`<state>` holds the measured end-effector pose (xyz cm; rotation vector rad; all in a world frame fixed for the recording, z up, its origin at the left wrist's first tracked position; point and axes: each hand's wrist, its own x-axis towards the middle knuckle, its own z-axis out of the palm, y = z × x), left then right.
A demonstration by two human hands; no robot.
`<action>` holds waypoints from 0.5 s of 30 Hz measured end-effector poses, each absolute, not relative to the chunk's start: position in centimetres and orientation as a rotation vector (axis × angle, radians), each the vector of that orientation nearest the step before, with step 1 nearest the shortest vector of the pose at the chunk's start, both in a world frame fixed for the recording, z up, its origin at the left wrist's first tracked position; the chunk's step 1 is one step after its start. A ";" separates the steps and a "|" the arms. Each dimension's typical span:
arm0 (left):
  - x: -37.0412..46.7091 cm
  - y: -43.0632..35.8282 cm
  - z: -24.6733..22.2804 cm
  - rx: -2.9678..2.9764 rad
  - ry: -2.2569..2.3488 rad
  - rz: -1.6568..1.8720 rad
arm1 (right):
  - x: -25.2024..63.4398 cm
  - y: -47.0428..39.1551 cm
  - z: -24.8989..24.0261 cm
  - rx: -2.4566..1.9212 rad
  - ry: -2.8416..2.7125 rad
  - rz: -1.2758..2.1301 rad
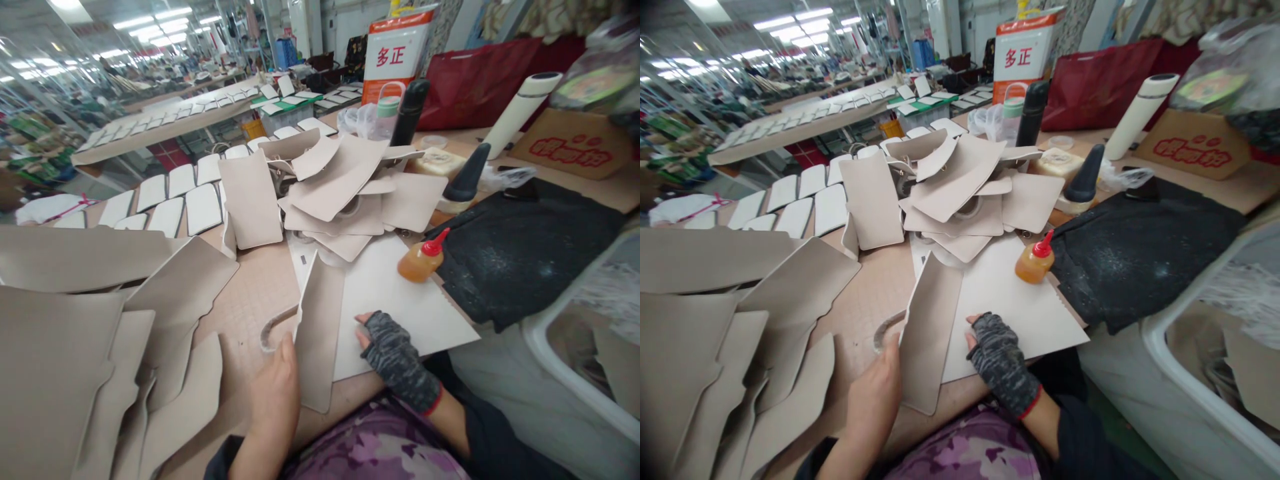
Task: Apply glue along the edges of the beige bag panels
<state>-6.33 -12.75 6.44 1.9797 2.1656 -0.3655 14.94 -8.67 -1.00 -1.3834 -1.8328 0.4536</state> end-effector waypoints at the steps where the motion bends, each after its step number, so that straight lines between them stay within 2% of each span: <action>1: -5.9 -12.7 6.5 1.989 2.149 -0.406 | 13.8 -9.4 -1.2 -1.313 -1.953 0.387; 5: -5.4 -12.5 6.8 1.976 2.142 -0.468 | 12.3 -11.7 -2.4 -0.968 -2.309 0.259; 9: -5.8 -12.2 6.7 1.955 2.128 -0.409 | 14.0 -12.4 -3.7 -0.853 -2.497 0.242; 12: -6.5 -12.1 6.2 1.922 2.098 -0.306 | 15.1 -12.2 -3.3 -0.853 -2.425 0.373; 15: -8.2 -12.5 6.1 1.860 2.039 -0.095 | 15.4 -11.3 -2.3 -1.030 -2.127 0.391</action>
